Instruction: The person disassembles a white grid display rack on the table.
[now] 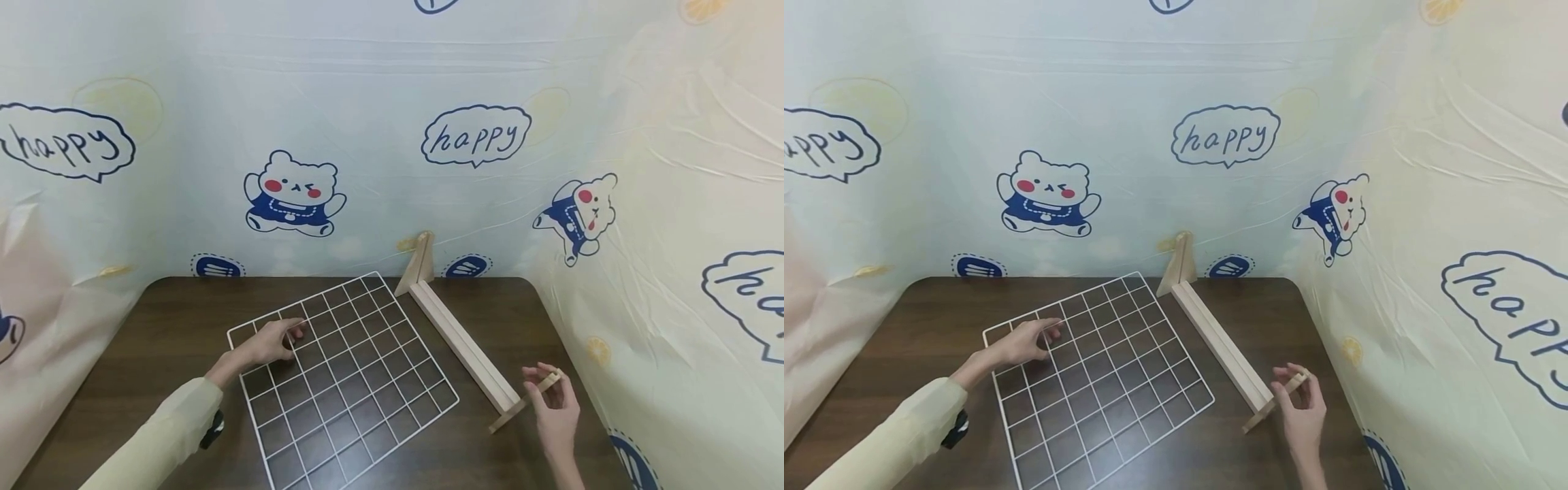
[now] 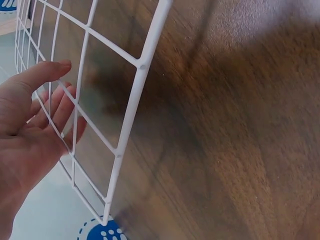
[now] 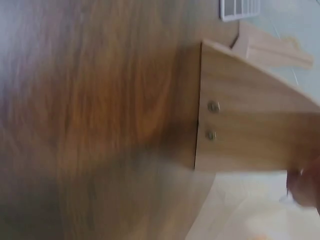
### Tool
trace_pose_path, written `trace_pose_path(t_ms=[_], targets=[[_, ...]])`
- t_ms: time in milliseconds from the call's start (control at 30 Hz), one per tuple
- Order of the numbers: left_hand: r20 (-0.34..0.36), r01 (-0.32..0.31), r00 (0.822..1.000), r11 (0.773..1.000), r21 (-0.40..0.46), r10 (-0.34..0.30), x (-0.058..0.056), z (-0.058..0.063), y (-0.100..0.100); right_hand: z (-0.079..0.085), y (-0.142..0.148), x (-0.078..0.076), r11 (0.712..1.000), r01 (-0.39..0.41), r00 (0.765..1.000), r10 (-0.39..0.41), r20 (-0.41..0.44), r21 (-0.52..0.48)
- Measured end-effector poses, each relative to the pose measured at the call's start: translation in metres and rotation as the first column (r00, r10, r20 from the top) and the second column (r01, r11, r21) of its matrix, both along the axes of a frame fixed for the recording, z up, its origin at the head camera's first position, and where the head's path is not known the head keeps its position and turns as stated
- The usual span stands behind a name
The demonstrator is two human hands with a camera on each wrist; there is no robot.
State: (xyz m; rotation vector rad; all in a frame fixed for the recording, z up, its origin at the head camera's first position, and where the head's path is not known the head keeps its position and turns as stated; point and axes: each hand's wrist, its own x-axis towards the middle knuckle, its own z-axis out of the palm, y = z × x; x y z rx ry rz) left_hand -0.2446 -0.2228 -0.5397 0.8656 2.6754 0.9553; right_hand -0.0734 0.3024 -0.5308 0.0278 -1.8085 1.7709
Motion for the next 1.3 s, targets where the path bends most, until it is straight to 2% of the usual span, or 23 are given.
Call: trace_pose_path(t_ms=[67, 100, 200, 267, 333, 400, 567, 833, 1033, 1300], targets=[[-0.001, 0.005, 1.0, 1.0, 0.0, -0.005, -0.002, -0.002, 0.001, 0.001, 0.01, 0.001, 0.991, -0.131, 0.991, 0.132, -0.03, 0.027], [0.0, 0.01, 1.0, 1.0, -0.001, -0.01, -0.004, -0.004, 0.001, 0.002, 0.016, 0.0, 0.979, -0.2, 0.978, 0.202, -0.049, 0.039], [0.007, 0.012, 1.0, 1.0, -0.015, -0.012, -0.008, -0.007, 0.002, 0.006, 0.028, -0.002, 0.927, -0.368, 0.922, 0.374, -0.098, 0.079], [0.003, 0.014, 1.0, 0.999, -0.028, -0.014, -0.011, -0.009, 0.001, 0.009, 0.033, -0.004, 0.898, -0.426, 0.894, 0.437, -0.1, 0.11], [-0.009, 0.015, 1.0, 0.999, -0.039, -0.016, -0.013, -0.01, 0.0, 0.011, 0.034, -0.006, 0.883, -0.454, 0.879, 0.466, -0.099, 0.119], [-0.018, 0.019, 1.0, 0.999, -0.042, -0.02, -0.016, -0.011, 0.0, 0.011, 0.033, -0.006, 0.88, -0.459, 0.878, 0.47, -0.091, 0.121], [-0.033, 0.023, 0.999, 0.998, -0.053, -0.025, -0.02, -0.015, 0.0, 0.011, 0.03, -0.004, 0.9, -0.43, 0.896, 0.435, -0.092, 0.074], [-0.116, 0.025, 0.993, 0.995, -0.094, -0.036, -0.022, -0.019, 0.002, 0.008, 0.027, -0.001, 0.917, -0.397, 0.913, 0.399, -0.085, 0.038], [-0.126, 0.018, 0.992, 0.994, -0.111, -0.032, -0.022, -0.018, 0.003, 0.008, 0.022, 0.003, 0.933, -0.359, 0.93, 0.36, -0.07, 0.026], [-0.121, -0.033, 0.993, 0.987, -0.159, 0.014, -0.022, -0.019, 0.005, 0.01, 0.013, 0.011, 0.956, -0.29, 0.955, 0.293, -0.048, 0.049]])
